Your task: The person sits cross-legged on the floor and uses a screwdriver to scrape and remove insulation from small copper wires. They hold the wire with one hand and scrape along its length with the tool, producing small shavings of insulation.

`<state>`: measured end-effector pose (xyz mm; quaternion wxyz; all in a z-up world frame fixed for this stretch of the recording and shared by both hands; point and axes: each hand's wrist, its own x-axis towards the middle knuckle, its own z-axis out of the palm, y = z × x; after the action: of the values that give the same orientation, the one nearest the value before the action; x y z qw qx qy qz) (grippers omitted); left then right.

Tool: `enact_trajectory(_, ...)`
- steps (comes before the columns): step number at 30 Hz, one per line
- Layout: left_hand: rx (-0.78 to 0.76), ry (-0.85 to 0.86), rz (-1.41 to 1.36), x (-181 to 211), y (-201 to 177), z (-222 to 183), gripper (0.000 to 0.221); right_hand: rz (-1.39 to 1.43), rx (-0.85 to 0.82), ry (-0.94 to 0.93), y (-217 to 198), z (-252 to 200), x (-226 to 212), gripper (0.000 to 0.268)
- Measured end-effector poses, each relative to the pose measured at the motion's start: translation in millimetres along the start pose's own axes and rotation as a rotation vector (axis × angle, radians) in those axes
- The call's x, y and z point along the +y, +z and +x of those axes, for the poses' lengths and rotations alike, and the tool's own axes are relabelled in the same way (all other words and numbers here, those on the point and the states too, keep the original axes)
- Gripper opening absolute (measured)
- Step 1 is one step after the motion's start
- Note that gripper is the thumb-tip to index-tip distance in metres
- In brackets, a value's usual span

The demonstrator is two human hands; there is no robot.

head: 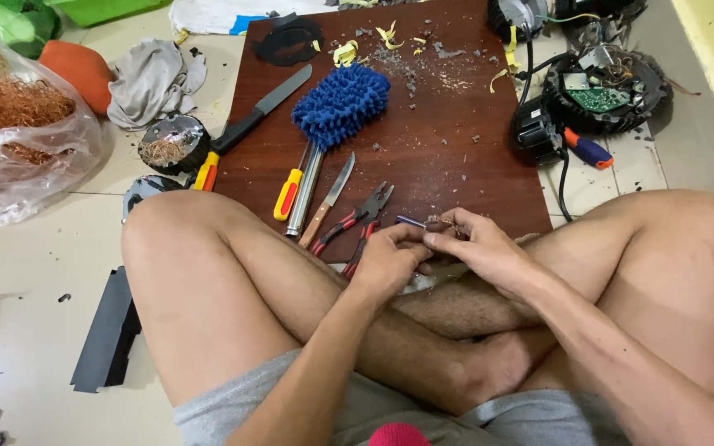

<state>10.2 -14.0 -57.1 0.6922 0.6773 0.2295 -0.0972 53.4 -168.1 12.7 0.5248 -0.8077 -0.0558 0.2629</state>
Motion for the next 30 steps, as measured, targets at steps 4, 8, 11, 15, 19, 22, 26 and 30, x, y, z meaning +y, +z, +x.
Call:
enact_trajectory(4,-0.001,-0.056,-0.032,33.3,-1.6,-23.8,0.035,-0.017,0.006,0.002,-2.3,15.8,20.0,0.030)
enact_trajectory(8,-0.009,-0.115,-0.066,41.4,-6.1,-27.1,0.036,-0.105,0.027,0.004,-8.8,17.0,20.0,0.028)
enact_trajectory(11,0.002,-0.094,-0.078,24.1,-4.5,-17.9,0.037,-0.270,0.061,-0.067,-2.9,23.5,39.3,0.039)
enact_trajectory(15,0.011,-0.115,-0.081,7.1,-0.9,-0.5,0.041,-0.756,0.371,-0.445,5.5,14.7,54.5,0.048)
enact_trajectory(19,-0.052,-0.176,-0.125,21.9,-3.6,-10.9,0.022,-1.014,0.610,-0.807,15.3,-24.6,42.7,0.043)
enact_trajectory(22,-0.020,-0.194,-0.155,17.0,-0.9,-3.4,0.026,-1.055,0.707,-0.782,10.0,-22.3,39.6,0.067)
enact_trajectory(26,0.022,-0.209,-0.299,26.6,-4.8,-5.9,0.023,-1.187,0.555,-0.743,11.3,6.8,58.9,0.034)
enact_trajectory(30,0.058,-0.208,-0.468,28.6,-11.9,-13.5,0.024,-0.844,0.169,-0.597,14.4,25.1,61.8,0.023)
